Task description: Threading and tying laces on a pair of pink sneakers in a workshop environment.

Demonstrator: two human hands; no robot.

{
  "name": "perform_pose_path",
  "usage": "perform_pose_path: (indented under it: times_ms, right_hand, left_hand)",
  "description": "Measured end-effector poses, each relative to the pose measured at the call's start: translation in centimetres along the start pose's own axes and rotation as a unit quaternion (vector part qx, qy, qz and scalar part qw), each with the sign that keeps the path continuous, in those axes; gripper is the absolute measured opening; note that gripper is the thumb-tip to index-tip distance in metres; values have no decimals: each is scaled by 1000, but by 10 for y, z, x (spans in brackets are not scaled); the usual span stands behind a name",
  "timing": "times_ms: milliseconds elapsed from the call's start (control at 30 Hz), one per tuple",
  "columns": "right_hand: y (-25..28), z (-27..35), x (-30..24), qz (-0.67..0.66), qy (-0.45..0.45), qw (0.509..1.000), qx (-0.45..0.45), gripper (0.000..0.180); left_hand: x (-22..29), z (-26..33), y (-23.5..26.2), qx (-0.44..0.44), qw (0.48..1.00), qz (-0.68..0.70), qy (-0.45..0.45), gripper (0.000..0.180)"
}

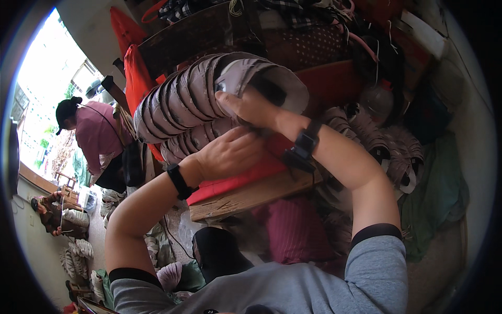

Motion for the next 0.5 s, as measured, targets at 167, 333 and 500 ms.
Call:
perform_pose_path:
  times_ms: [167, 333, 500]
  right_hand:
    - [-2, -18, 10, 43, -81, 993, -74, 47]
    - [20, -22, 8, 198, -70, 972, -110, 78]
    - [35, -13, 9, 248, -139, 941, -187, 75]
  left_hand:
    - [-24, -8, -33, -132, 974, -184, 2, 31]
    - [-39, 1, -64, -239, 928, -285, 20, 30]
    - [-47, 4, -63, -182, 942, -276, 53, 23]
Point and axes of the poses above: each hand's wrist, its own z-axis away from the middle knuckle, its own y-axis out of the back of the hand, x = y × z, the point moved 6 cm from there along -z, towards the middle knuckle, and after that the axes turned 1 degree about -z, right-handed, at the moved point
